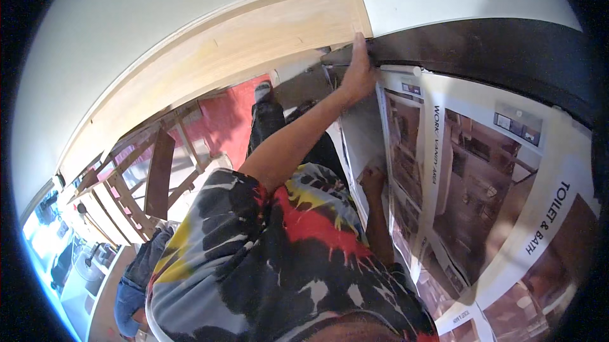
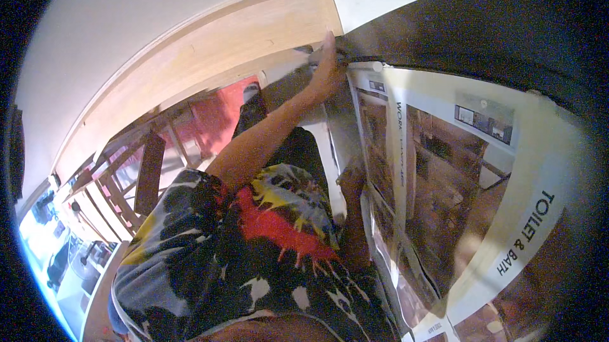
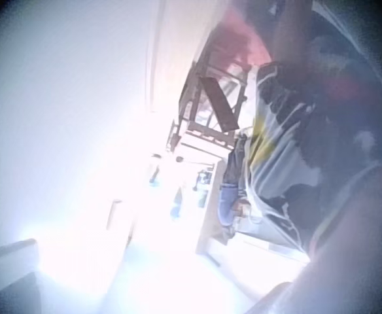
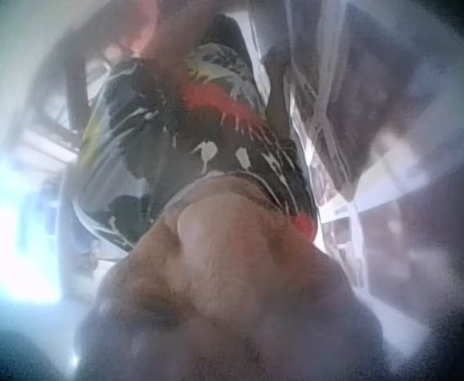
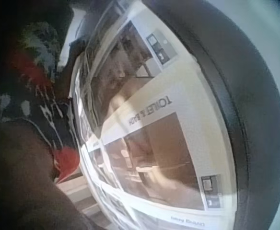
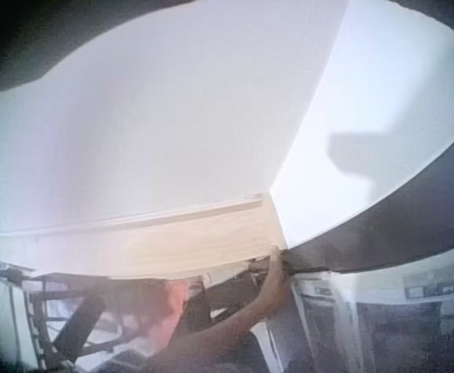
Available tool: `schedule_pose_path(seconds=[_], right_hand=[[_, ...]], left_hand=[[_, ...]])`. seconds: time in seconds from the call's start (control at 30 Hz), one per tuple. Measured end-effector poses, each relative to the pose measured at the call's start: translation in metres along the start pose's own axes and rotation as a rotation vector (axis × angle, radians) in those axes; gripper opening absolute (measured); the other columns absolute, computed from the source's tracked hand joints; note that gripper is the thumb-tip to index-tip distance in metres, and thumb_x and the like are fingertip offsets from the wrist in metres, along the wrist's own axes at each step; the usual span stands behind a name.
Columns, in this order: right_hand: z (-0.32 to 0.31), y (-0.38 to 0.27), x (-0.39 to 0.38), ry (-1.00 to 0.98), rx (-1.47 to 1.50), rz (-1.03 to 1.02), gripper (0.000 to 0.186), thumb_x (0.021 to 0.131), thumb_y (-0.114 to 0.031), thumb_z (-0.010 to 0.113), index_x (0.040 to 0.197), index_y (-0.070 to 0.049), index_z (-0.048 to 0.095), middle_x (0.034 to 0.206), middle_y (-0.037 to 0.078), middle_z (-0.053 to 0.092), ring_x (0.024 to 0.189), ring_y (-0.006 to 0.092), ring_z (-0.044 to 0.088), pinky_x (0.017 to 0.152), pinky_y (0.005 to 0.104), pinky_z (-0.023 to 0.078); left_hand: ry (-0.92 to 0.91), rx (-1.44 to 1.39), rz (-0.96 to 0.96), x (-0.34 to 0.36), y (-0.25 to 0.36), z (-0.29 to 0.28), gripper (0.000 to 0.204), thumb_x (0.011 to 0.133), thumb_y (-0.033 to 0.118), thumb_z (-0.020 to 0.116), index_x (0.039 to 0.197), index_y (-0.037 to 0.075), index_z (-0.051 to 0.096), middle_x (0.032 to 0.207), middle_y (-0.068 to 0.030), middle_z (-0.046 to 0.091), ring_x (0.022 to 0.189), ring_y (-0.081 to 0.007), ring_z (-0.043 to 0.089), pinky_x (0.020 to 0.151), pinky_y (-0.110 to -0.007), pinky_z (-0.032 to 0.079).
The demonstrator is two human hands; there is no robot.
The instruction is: The person uses a utility knife to score the edge of a wooden trim piece and a rubber mallet to tap it into a cabinet frame. They repeatedly score and tap the wood to ensure a tight fit within the frame.
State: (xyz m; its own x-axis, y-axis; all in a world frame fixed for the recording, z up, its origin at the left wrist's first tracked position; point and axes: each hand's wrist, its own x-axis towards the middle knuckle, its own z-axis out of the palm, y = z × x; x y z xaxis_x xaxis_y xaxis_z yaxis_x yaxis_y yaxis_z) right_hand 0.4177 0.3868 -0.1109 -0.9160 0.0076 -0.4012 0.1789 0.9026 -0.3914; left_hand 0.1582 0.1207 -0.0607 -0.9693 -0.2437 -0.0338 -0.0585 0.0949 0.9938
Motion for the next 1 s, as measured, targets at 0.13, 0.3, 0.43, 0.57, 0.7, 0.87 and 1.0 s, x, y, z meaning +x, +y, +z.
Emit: schedule_pose_path(seconds=[0.13,0.3,0.43,0.57,0.7,0.87,1.0], right_hand=[[0.009,0.022,-0.006,0.045,-0.131,-0.243,0.029,0.087,-0.022,0.056,0.080,0.006,0.062,0.080,0.028,0.062,0.076,0.0454,0.062,0.072,0.0510,0.047],[0.005,0.013,-0.010,-0.084,-0.013,0.051,0.030,0.089,-0.024,0.055,0.084,0.005,0.061,0.081,0.026,0.062,0.076,0.0451,0.062,0.072,0.0512,0.048],[0.012,0.002,-0.009,-0.115,-0.060,0.128,0.030,0.090,-0.025,0.056,0.091,0.004,0.061,0.086,0.026,0.064,0.080,0.0422,0.064,0.074,0.0504,0.049],[-0.003,-0.059,-0.016,-0.099,-0.133,-0.096,0.028,0.091,-0.024,0.058,0.092,0.003,0.062,0.089,0.025,0.066,0.084,0.0384,0.066,0.074,0.0480,0.050],[0.016,-0.110,-0.017,-0.063,-0.055,-0.110,0.025,0.091,-0.021,0.060,0.092,0.003,0.063,0.085,0.022,0.067,0.079,0.0336,0.068,0.071,0.0446,0.051],[0.050,-0.157,-0.011,-0.118,0.096,-0.199,0.022,0.090,-0.019,0.063,0.094,0.003,0.063,0.082,0.019,0.068,0.071,0.0278,0.067,0.066,0.0407,0.051],[0.091,-0.172,-0.003,-0.242,0.265,-0.165,0.017,0.092,-0.015,0.062,0.093,0.002,0.063,0.080,0.013,0.068,0.066,0.0184,0.065,0.060,0.0354,0.051]], left_hand=[[0.002,-0.052,0.015,-0.011,0.002,-0.004,0.071,0.085,-0.003,0.044,0.150,-0.008,0.015,0.155,-0.0329,0.017,0.147,-0.0432,0.015,0.121,-0.042,0.018],[-0.399,0.203,-0.032,-0.043,0.001,-0.044,0.045,0.093,0.012,0.046,0.136,0.003,0.046,0.124,-0.0288,0.058,0.113,-0.0450,0.057,0.098,-0.049,0.046],[-0.593,0.349,-0.068,-0.127,-0.036,-0.089,0.020,0.091,0.018,0.052,0.103,0.007,0.064,0.099,-0.0244,0.066,0.096,-0.0458,0.062,0.083,-0.054,0.049],[-0.725,0.505,-0.023,-0.251,-0.172,-0.154,0.023,0.089,0.022,0.055,0.101,0.003,0.063,0.094,-0.0243,0.066,0.092,-0.0445,0.063,0.081,-0.053,0.050],[-0.531,0.477,-0.559,-0.326,-0.115,-0.242,0.025,0.084,0.025,0.062,0.086,0.001,0.072,0.087,-0.0222,0.070,0.086,-0.0396,0.067,0.079,-0.049,0.052],[-0.004,0.386,-0.670,-0.430,-0.160,-0.307,0.024,0.083,0.023,0.068,0.085,0.000,0.074,0.077,-0.0151,0.071,0.070,-0.0260,0.067,0.068,-0.038,0.052],[0.274,0.316,-0.794,-0.489,-0.193,-0.327,0.023,0.084,0.021,0.071,0.089,-0.001,0.074,0.076,-0.0106,0.072,0.066,-0.0154,0.065,0.062,-0.032,0.051]])
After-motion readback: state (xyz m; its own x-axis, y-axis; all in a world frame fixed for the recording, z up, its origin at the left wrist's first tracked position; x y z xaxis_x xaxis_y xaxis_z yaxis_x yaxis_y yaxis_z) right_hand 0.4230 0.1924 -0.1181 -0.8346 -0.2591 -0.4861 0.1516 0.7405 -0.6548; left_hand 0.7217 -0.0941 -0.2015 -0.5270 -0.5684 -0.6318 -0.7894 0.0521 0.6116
